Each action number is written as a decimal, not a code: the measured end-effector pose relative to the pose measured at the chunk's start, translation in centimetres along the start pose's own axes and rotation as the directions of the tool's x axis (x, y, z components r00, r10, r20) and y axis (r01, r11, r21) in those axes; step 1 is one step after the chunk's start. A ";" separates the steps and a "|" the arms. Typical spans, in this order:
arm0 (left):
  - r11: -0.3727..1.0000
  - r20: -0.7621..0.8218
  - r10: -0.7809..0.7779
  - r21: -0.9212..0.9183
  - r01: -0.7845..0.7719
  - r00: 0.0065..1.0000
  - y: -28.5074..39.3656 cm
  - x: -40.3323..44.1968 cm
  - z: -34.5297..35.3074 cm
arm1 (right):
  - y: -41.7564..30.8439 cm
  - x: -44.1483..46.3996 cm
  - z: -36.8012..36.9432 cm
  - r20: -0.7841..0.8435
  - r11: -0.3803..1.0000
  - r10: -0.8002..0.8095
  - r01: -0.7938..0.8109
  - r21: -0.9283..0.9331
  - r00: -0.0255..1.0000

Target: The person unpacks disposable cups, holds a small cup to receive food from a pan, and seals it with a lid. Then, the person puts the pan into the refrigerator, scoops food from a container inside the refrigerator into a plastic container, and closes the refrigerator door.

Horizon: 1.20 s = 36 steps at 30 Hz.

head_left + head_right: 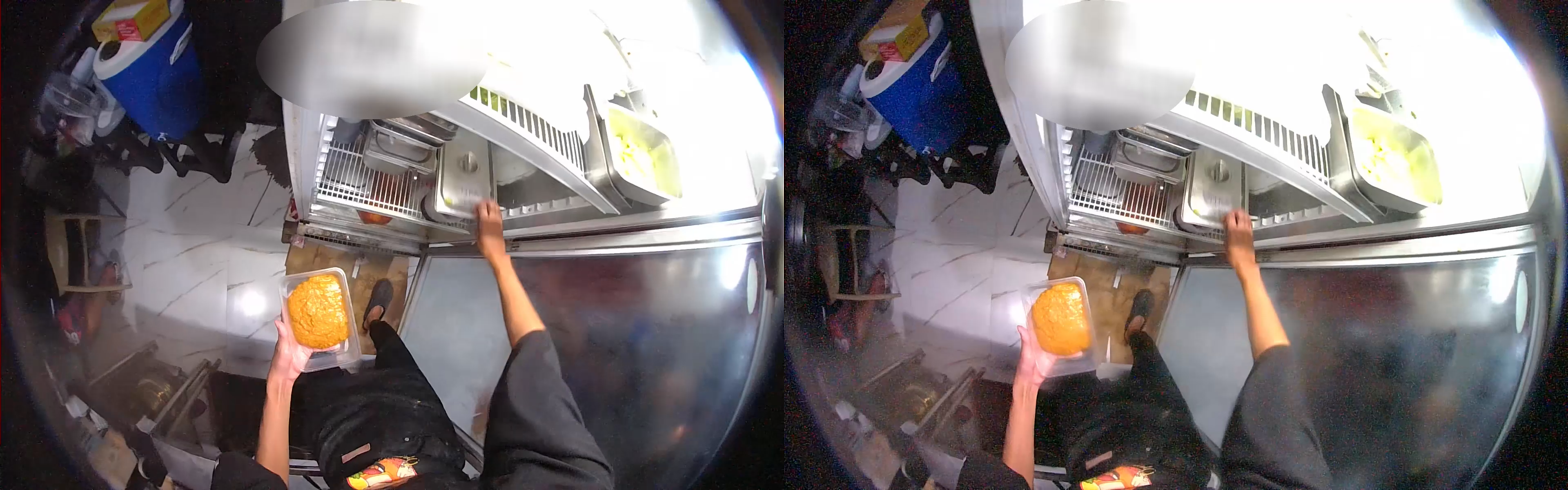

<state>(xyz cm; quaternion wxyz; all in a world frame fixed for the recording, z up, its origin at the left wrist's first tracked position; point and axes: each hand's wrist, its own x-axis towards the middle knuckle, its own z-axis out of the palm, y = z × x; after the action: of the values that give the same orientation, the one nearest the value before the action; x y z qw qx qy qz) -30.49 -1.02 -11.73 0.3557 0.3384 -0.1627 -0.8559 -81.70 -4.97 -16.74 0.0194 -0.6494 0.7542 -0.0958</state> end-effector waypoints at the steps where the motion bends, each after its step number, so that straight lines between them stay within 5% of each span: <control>1: 1.000 0.004 -0.015 0.008 0.015 1.000 0.1 0.0 0.0 | 1.0 2.0 0.5 -0.018 0.994 -0.067 0.066 -0.092 0.998; 2: 1.000 0.009 -0.027 0.014 0.026 1.000 0.3 0.2 0.0 | 1.9 3.6 0.7 -0.030 0.973 -0.140 0.132 -0.188 0.990; 5: 0.999 0.009 -0.048 0.002 0.048 0.999 0.3 0.6 0.8 | -2.0 6.6 -1.9 0.113 0.966 0.101 -0.070 -0.248 0.988; 7: 0.999 0.018 -0.041 -0.005 0.041 0.999 0.4 1.2 1.9 | -4.7 6.4 -0.5 -0.160 0.986 0.150 -0.160 -0.053 0.976; 8: 0.999 0.033 -0.040 -0.003 0.040 0.999 0.5 1.5 2.5 | -5.4 4.9 1.8 -0.291 0.962 0.209 -0.143 0.231 0.934; 10: 1.000 0.063 -0.025 -0.008 0.026 0.998 0.2 2.1 4.1 | -10.7 0.9 1.3 -0.386 0.904 0.226 -0.044 0.425 0.894; 11: 1.000 0.078 -0.020 -0.014 0.021 0.997 -0.5 2.5 4.9 | -12.4 -2.3 1.7 -0.290 0.808 0.316 -0.096 0.581 0.903; 18: 0.994 0.270 -0.086 -0.045 0.102 0.959 1.5 5.7 10.4 | -17.7 -25.0 6.7 0.275 0.674 0.454 -0.528 0.517 0.848; 20: 0.981 0.347 -0.179 -0.002 0.192 0.921 2.5 6.5 11.3 | -18.1 -28.2 5.1 0.611 0.454 0.386 -0.719 0.526 0.691; 22: 0.959 0.433 -0.281 0.097 0.266 0.856 5.6 4.9 13.0 | -21.3 -32.4 2.3 0.530 0.397 0.593 -0.793 0.463 0.606; 23: 0.945 0.439 -0.326 0.134 0.298 0.837 7.0 5.3 12.9 | -22.2 -34.9 3.1 0.405 0.250 0.757 -0.799 0.546 0.513; 24: 0.925 0.441 -0.380 0.175 0.337 0.813 8.5 5.1 13.0 | -24.4 -37.3 4.1 0.289 0.103 0.889 -0.769 0.631 0.356; 26: 0.860 0.450 -0.510 0.256 0.441 0.733 9.5 5.0 13.7 | -29.0 -40.5 3.4 0.373 -0.444 0.896 -0.442 0.779 -0.240; 27: 0.831 0.462 -0.556 0.341 0.440 0.691 10.5 4.5 14.1 | -32.2 -41.3 1.4 0.381 -0.496 0.833 -0.237 0.835 -0.401; 28: 0.802 0.474 -0.593 0.417 0.427 0.651 11.8 4.1 14.5 | -35.2 -41.6 -1.0 0.403 -0.490 0.744 -0.026 0.871 -0.533; 30: 0.704 0.466 -0.707 0.540 0.462 0.533 13.1 4.1 14.2 | -37.4 -44.1 -2.4 0.115 -0.260 0.667 -0.085 0.962 -0.736; 31: 0.659 0.446 -0.748 0.587 0.471 0.491 13.5 3.9 14.1 | -38.8 -42.9 -8.0 -0.227 0.041 0.635 -0.261 0.964 -0.738; 32: 0.611 0.417 -0.787 0.626 0.485 0.454 13.8 3.6 13.9 | -39.1 -43.1 -12.2 -0.389 0.131 0.620 -0.399 0.908 -0.681; 33: 0.571 0.393 -0.817 0.657 0.493 0.423 13.9 3.2 13.7 | -39.7 -41.4 -17.9 -0.287 0.200 0.677 -0.206 0.958 -0.678; 36: 0.433 0.347 -0.901 0.769 0.471 0.261 14.1 1.8 11.9 | -37.9 -44.3 -22.7 -0.591 0.320 0.707 -0.570 0.757 -0.388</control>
<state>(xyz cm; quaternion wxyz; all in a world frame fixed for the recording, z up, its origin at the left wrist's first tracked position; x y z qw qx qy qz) -32.64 -11.59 3.30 -0.2833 0.0826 -0.3387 -0.8934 -41.34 36.10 7.73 -0.3474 0.1390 0.7978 -0.4728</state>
